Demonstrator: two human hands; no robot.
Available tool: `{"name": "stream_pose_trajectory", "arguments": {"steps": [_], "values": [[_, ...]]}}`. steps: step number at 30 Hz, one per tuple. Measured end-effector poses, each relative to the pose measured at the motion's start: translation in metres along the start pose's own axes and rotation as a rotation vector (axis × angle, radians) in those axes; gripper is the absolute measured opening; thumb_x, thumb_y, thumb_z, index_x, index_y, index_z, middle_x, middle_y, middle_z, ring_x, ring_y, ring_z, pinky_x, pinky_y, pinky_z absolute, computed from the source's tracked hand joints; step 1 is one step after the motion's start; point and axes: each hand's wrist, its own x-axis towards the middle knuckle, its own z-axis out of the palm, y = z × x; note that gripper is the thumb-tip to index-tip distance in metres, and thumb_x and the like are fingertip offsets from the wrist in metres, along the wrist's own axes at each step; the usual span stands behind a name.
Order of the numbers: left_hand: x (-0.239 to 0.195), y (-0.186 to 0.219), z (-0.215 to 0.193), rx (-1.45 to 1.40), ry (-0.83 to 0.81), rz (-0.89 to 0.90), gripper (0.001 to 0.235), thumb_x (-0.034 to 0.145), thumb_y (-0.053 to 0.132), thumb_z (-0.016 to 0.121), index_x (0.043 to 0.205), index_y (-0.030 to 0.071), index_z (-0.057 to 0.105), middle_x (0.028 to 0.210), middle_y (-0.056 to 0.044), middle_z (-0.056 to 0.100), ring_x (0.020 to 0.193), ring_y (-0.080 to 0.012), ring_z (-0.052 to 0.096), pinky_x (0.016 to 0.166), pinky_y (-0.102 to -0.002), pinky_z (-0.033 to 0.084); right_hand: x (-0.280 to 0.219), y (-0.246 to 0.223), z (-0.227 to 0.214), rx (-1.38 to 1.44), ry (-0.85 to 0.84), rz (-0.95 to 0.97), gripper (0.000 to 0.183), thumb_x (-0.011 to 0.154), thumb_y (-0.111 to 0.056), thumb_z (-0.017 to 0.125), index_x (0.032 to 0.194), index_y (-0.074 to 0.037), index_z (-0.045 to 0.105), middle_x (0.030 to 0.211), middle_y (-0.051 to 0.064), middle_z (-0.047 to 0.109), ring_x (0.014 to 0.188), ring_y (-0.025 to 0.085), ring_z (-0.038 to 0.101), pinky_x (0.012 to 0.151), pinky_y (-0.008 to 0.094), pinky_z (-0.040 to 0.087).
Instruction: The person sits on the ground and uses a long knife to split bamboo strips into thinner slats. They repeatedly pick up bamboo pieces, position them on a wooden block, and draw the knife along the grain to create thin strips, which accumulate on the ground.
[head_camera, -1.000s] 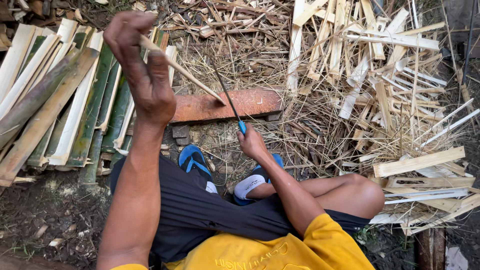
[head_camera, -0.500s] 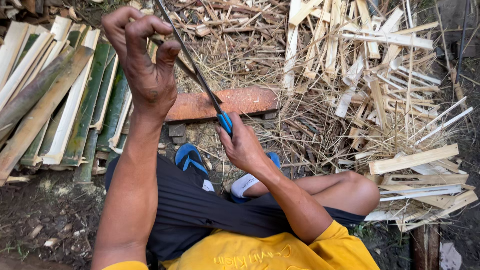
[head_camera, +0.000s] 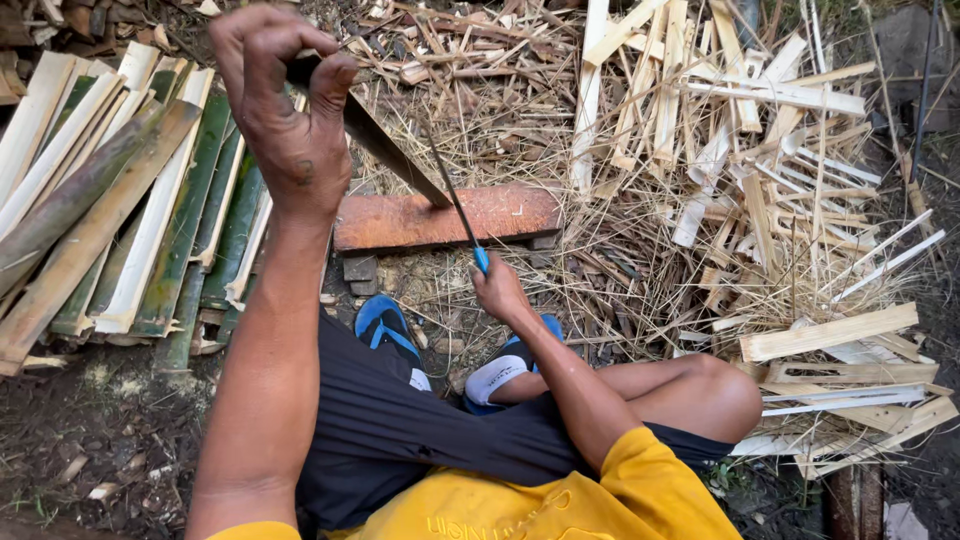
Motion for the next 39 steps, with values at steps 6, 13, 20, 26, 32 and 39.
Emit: {"name": "stream_pose_trajectory", "arguments": {"steps": [6,13,20,26,32,39], "values": [[-0.012,-0.008,0.019,0.034,0.143,0.004,0.028,0.113,0.039,0.073,0.122,0.014,0.063,0.107,-0.001,0.05,0.096,-0.0128,0.057,0.084,-0.03,0.052,-0.08,-0.154,-0.082,0.279,0.053,-0.349,0.024,0.101,-0.022,0.058,0.116,-0.006,0.05,0.065,0.014,0.063,0.054,0.027,0.065,0.052,0.046,0.048],[-0.01,-0.017,0.016,0.056,0.183,0.047,0.029,0.113,0.041,0.07,0.118,0.014,0.061,0.104,-0.001,0.048,0.092,-0.0133,0.055,0.082,-0.031,0.049,-0.081,-0.183,-0.098,0.251,0.026,-0.341,0.025,0.102,-0.021,0.057,0.12,-0.006,0.047,0.062,0.016,0.064,0.053,0.031,0.066,0.051,0.048,0.049],[-0.005,-0.035,0.006,0.066,0.213,0.044,0.029,0.112,0.039,0.067,0.114,0.011,0.059,0.107,-0.001,0.051,0.092,-0.0152,0.053,0.083,-0.033,0.048,-0.007,-0.063,0.02,0.141,0.176,-0.222,0.026,0.102,-0.025,0.059,0.116,-0.006,0.049,0.068,0.022,0.065,0.06,0.041,0.067,0.059,0.054,0.049],[0.009,-0.03,0.01,-0.026,0.235,0.038,0.035,0.111,0.036,0.074,0.127,0.012,0.054,0.116,-0.002,0.053,0.102,-0.0164,0.054,0.092,-0.032,0.047,0.043,0.051,0.054,-0.039,0.087,0.009,0.034,0.096,-0.028,0.061,0.115,-0.003,0.051,0.083,0.032,0.067,0.08,0.053,0.065,0.07,0.062,0.049],[0.001,-0.079,0.034,-0.377,0.262,0.032,0.07,0.103,0.041,0.077,0.145,0.013,0.028,0.135,-0.006,0.05,0.124,-0.0203,0.058,0.11,-0.037,0.052,0.048,0.084,0.075,0.063,0.155,-0.039,0.033,0.094,-0.029,0.062,0.109,0.0,0.057,0.091,0.03,0.068,0.088,0.05,0.068,0.077,0.058,0.052],[-0.107,-0.15,0.07,0.048,-0.331,-0.811,0.04,0.102,0.02,0.07,0.138,0.01,0.057,0.126,-0.014,0.073,0.112,-0.024,0.071,0.101,-0.049,0.052,0.039,0.082,0.051,0.113,0.046,0.042,0.037,0.094,-0.034,0.063,0.115,-0.004,0.059,0.088,0.026,0.069,0.086,0.045,0.07,0.076,0.053,0.053]]}}
